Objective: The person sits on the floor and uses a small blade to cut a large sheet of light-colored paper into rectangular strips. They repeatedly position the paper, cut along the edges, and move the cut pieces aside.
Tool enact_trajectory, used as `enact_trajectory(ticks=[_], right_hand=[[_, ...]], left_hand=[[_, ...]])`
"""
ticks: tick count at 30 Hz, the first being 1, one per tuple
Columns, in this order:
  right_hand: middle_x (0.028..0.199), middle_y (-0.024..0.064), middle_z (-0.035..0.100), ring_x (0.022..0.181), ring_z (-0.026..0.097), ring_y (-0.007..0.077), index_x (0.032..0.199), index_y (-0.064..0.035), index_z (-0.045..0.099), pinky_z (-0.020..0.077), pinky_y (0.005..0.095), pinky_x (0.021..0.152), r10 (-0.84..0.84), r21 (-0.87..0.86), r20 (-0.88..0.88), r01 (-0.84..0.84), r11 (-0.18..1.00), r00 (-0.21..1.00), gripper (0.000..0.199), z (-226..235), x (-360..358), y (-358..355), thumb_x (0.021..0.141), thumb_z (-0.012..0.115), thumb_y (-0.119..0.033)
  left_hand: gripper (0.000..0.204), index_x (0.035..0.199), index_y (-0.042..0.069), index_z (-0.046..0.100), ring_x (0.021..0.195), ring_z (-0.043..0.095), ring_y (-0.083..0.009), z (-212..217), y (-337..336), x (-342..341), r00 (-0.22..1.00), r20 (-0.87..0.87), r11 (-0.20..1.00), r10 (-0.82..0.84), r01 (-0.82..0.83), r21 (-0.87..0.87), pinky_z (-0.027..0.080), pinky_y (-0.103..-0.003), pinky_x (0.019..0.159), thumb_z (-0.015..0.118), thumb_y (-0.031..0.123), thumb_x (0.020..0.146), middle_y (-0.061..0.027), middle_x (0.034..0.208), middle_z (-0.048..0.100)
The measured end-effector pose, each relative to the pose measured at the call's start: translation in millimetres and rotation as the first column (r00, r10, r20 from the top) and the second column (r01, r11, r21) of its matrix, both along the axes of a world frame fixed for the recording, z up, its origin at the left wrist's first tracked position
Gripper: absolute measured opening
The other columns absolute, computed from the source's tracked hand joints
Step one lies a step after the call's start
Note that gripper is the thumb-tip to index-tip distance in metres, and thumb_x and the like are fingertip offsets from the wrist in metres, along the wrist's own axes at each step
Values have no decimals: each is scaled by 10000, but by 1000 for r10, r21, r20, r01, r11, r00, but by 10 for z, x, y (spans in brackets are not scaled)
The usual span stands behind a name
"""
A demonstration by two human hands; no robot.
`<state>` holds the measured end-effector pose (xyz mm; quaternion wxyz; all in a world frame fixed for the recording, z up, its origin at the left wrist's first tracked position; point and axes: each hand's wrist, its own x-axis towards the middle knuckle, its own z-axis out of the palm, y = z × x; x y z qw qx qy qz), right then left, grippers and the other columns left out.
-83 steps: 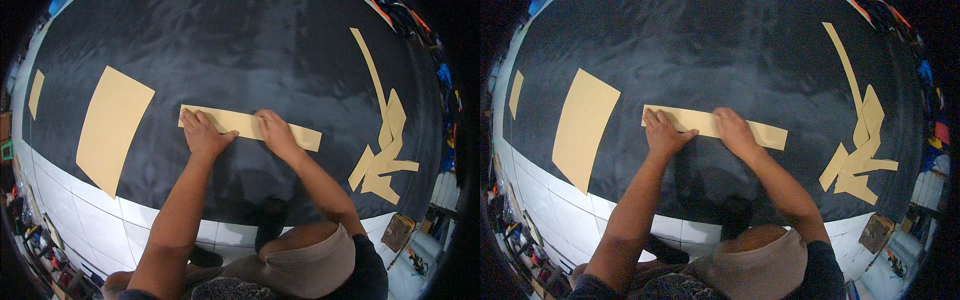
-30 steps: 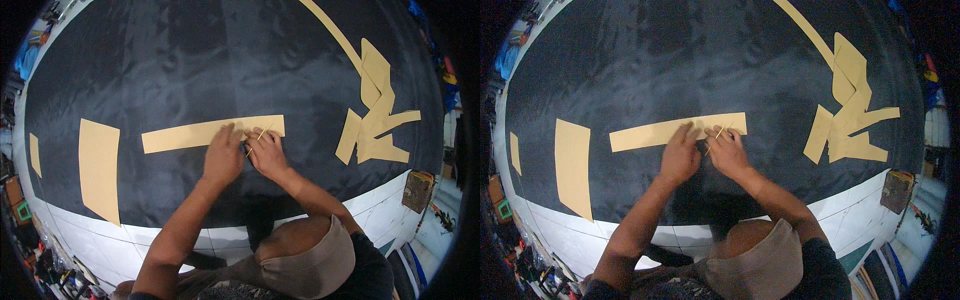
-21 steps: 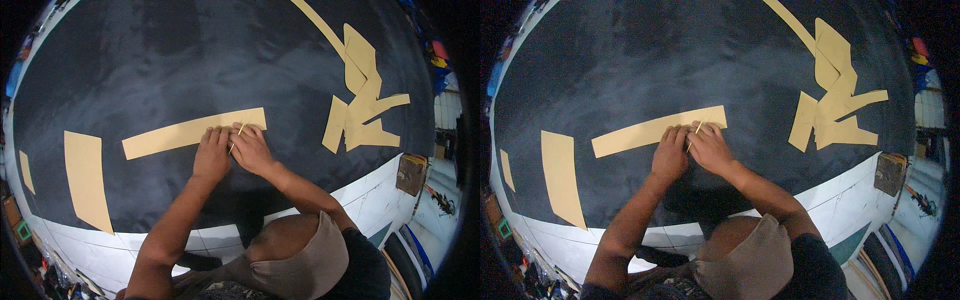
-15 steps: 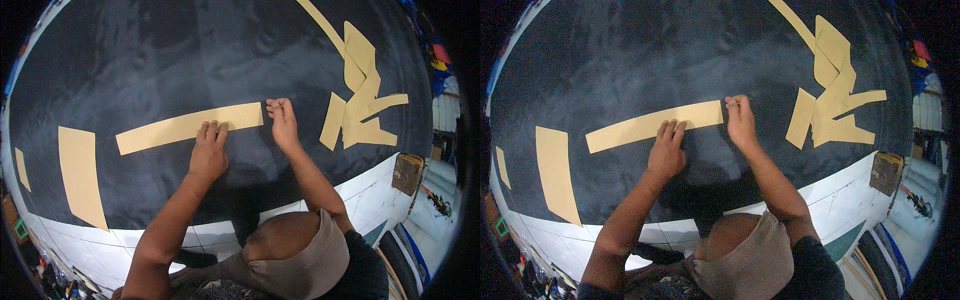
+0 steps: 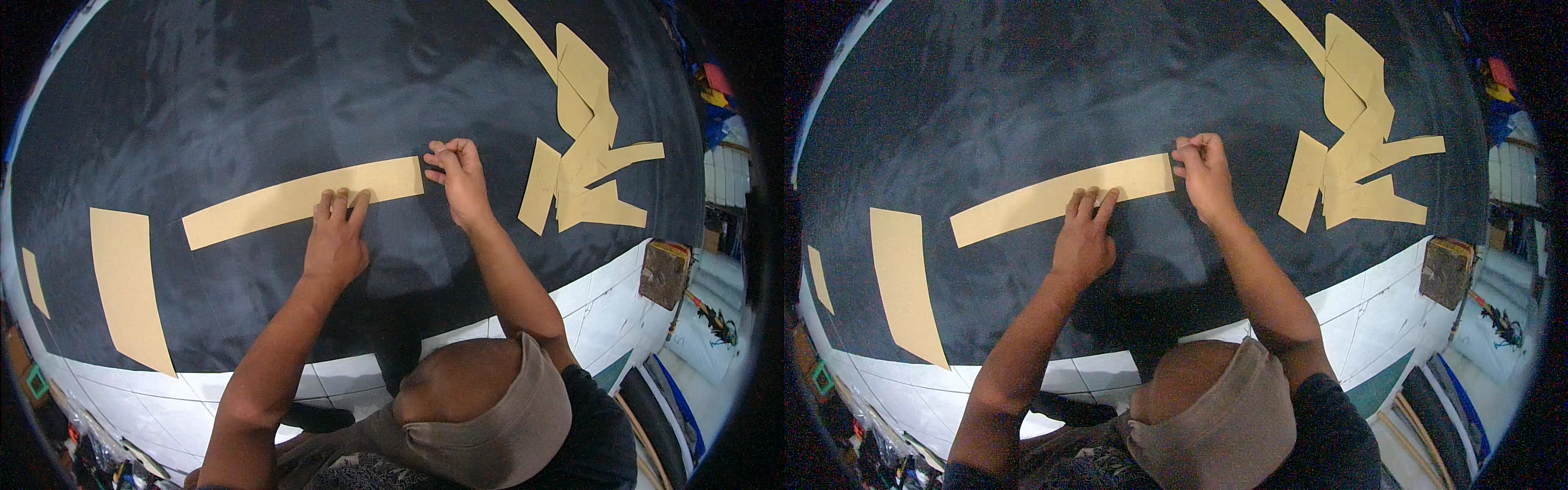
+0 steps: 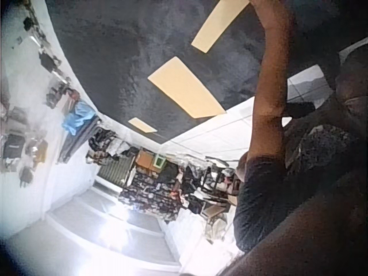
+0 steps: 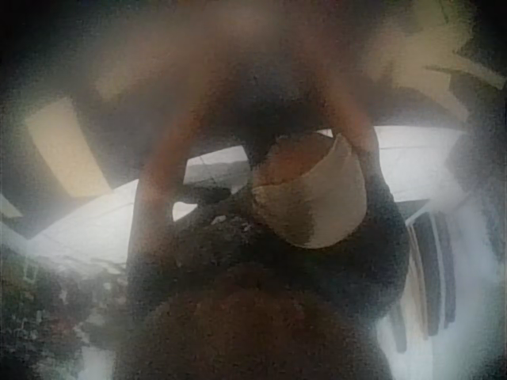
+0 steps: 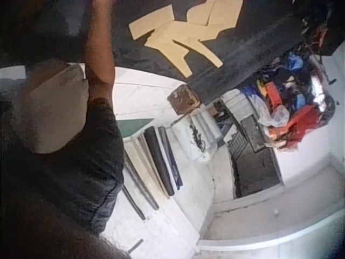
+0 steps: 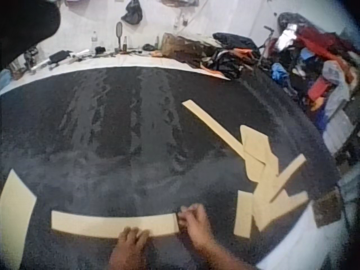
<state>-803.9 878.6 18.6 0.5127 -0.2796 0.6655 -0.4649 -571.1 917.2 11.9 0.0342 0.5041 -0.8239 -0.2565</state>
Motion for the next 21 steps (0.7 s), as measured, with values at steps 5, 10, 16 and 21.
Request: enact_trajectory(ticks=[5,10,16,21], right_hand=[[1285,137,627,1103,647,231,1127,-87,492,529,374,919,25,-17,-114,-27,999,993,166,-84,-83,45,1059,537,-231],[1062,142,698,930,680,237,1110,-39,510,534,385,855,190,-135,-562,-316,939,805,188,-238,-201,241,1037,556,-207],[947,133,701,877,674,241,1226,-27,604,529,398,832,202,-55,-420,-246,968,885,341,44,121,9,1089,457,-303],[910,118,721,887,687,204,1226,-5,669,534,338,853,400,-63,-520,-501,863,755,415,123,507,-155,1104,419,-313]], left_hand=[[859,1555,218,387,1386,378,-520,-34,10,-27,997,67,999,-30,32,-33,356,-541,1176,672,78,758,-293,1473,429],[816,1549,237,409,1364,381,-558,-17,-14,-135,994,99,999,-44,47,-20,343,-592,1153,695,204,786,-329,1449,423],[786,1537,225,431,1342,382,-570,-32,21,-92,990,141,1000,0,4,-27,331,-649,1123,701,278,801,-329,1436,401],[767,1512,199,461,1412,293,-570,-9,7,-167,997,79,1000,-1,0,15,290,-676,1148,707,338,799,-313,1533,311]])
